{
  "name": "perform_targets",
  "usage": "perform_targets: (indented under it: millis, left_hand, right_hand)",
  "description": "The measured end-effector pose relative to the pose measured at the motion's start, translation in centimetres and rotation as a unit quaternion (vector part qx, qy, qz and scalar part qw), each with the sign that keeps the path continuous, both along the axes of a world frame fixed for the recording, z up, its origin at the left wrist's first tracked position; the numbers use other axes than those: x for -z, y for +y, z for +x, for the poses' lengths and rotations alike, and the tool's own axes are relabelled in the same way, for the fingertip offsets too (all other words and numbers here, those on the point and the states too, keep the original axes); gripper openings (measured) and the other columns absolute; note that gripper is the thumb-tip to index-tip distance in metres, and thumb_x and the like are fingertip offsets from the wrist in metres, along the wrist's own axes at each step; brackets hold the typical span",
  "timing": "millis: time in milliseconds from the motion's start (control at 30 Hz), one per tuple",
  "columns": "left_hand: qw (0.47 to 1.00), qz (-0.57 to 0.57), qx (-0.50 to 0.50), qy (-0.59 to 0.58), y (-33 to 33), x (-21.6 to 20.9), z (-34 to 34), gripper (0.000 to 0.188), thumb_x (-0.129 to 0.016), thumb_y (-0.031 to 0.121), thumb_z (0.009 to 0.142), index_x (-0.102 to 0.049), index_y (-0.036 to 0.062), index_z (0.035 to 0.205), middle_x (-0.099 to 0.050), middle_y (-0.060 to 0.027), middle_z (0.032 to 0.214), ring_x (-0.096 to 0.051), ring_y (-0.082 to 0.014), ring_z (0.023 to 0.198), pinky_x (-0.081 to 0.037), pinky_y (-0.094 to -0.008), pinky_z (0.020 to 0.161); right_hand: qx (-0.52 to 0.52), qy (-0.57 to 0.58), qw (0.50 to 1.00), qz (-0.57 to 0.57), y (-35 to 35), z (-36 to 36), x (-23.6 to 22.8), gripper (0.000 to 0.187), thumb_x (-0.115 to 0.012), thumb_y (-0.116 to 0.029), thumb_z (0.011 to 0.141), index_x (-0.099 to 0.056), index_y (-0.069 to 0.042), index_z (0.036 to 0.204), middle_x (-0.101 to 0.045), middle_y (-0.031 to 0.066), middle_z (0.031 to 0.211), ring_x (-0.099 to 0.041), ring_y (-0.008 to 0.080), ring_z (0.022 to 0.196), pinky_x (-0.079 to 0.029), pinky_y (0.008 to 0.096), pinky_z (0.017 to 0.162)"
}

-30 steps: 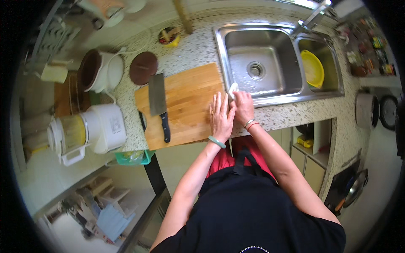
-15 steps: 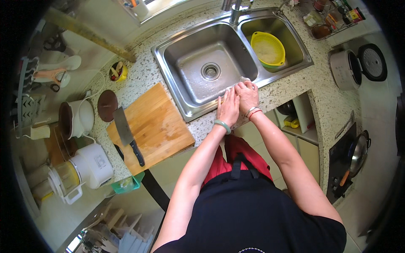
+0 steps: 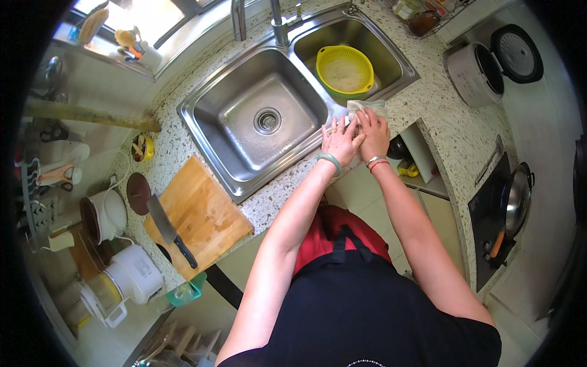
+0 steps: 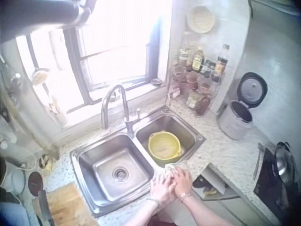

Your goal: The person retrieves two bowls from a drawer, then pours a yellow liquid from a blender jar into each bowl. They carry the bowls to a dining table, return to the kitchen, and rinse the blender jar under the tap.

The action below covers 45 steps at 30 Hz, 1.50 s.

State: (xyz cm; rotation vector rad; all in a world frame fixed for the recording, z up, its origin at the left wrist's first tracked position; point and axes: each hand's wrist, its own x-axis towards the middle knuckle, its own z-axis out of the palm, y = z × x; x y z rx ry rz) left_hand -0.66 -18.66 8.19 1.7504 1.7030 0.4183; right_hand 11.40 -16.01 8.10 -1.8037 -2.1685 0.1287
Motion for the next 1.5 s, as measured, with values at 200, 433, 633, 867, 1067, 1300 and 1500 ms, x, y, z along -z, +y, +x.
perform_targets:
  millis: [200, 433, 633, 867, 1067, 1300, 1500]
  left_hand:
    - [0.985, 0.056, -0.069, -0.147, -1.5, -0.3, -0.4, 0.067, -0.043, 0.054, 0.096, -0.037, 0.0111, 0.147, -0.023, -0.0203, 0.156, -0.021, -0.0347, 0.145, -0.017, -0.052, 0.115]
    - [0.625, -0.129, -0.239, -0.732, -4.7, -5.7, -3.9, 0.069, -0.026, 0.06, 0.1, -0.029, 0.0134, 0.15, -0.027, -0.012, 0.156, -0.025, -0.0283, 0.144, -0.025, -0.0458, 0.115]
    - [0.505, -0.186, -0.181, -0.823, -7.6, -7.9, -2.8, 0.061, -0.031, 0.054, 0.101, -0.036, 0.0139, 0.146, -0.035, -0.0115, 0.152, -0.029, -0.0282, 0.142, -0.026, -0.0463, 0.115]
    - [0.507, -0.321, -0.054, -0.798, -10.8, -9.4, 7.5, 0.063, -0.031, 0.055, 0.101, -0.03, 0.0163, 0.15, -0.028, -0.0102, 0.156, -0.024, -0.0273, 0.144, -0.023, -0.0449, 0.116]
    - [0.48, -0.456, 0.035, -0.749, -16.2, -10.6, 20.2, 0.063, -0.034, 0.055, 0.1, -0.031, 0.0168, 0.149, -0.03, -0.0079, 0.155, -0.025, -0.0247, 0.143, -0.021, -0.044, 0.116]
    - [0.464, -0.548, 0.057, -0.694, -26.0, -9.5, 34.7, 0.062, -0.033, 0.055, 0.1, -0.031, 0.0185, 0.15, -0.032, -0.0071, 0.154, -0.027, -0.0238, 0.143, -0.021, -0.0446, 0.116]
    - [0.464, -0.557, 0.027, -0.688, -34.3, -5.6, 47.0, 0.061, -0.033, 0.055, 0.1, -0.031, 0.0185, 0.15, -0.03, -0.0071, 0.155, -0.026, -0.0249, 0.143, -0.021, -0.0456, 0.116]
  right_hand:
    - [-0.005, 0.099, 0.994, -0.035, -1.3, 0.2, -2.6, 0.04, -0.051, -0.026, 0.094, -0.054, -0.017, 0.134, -0.045, 0.0037, 0.144, -0.043, 0.0287, 0.125, -0.031, 0.0417, 0.106]
    - [0.102, 0.846, 0.462, -0.247, -5.4, -2.3, -6.1, 0.074, -0.027, -0.06, 0.099, -0.032, -0.005, 0.148, -0.035, 0.0092, 0.153, -0.03, 0.024, 0.142, -0.02, 0.0432, 0.115]
    - [0.075, 0.94, 0.283, -0.177, -11.3, 0.5, -8.5, 0.074, -0.029, -0.063, 0.097, -0.033, -0.009, 0.148, -0.035, 0.0081, 0.153, -0.029, 0.0251, 0.142, -0.022, 0.0445, 0.114]
    - [0.114, 0.952, 0.283, 0.001, -20.1, 9.9, -10.5, 0.07, -0.024, -0.06, 0.099, -0.025, -0.014, 0.152, -0.03, 0.0064, 0.156, -0.027, 0.0283, 0.143, -0.019, 0.0486, 0.116]
    - [0.169, 0.929, 0.257, 0.206, -30.4, 20.8, -11.8, 0.067, -0.022, -0.058, 0.1, -0.028, -0.016, 0.151, -0.033, 0.004, 0.154, -0.028, 0.0274, 0.143, -0.019, 0.0502, 0.116]
    - [0.192, 0.883, 0.244, 0.351, -43.5, 33.4, -12.0, 0.067, -0.022, -0.06, 0.099, -0.027, -0.019, 0.151, -0.034, 0.003, 0.154, -0.029, 0.0271, 0.142, -0.021, 0.0505, 0.115]
    - [0.189, 0.889, 0.185, 0.373, -51.3, 46.3, -8.1, 0.068, -0.024, -0.061, 0.098, -0.026, -0.019, 0.152, -0.034, 0.0027, 0.154, -0.029, 0.0274, 0.142, -0.022, 0.0512, 0.114]
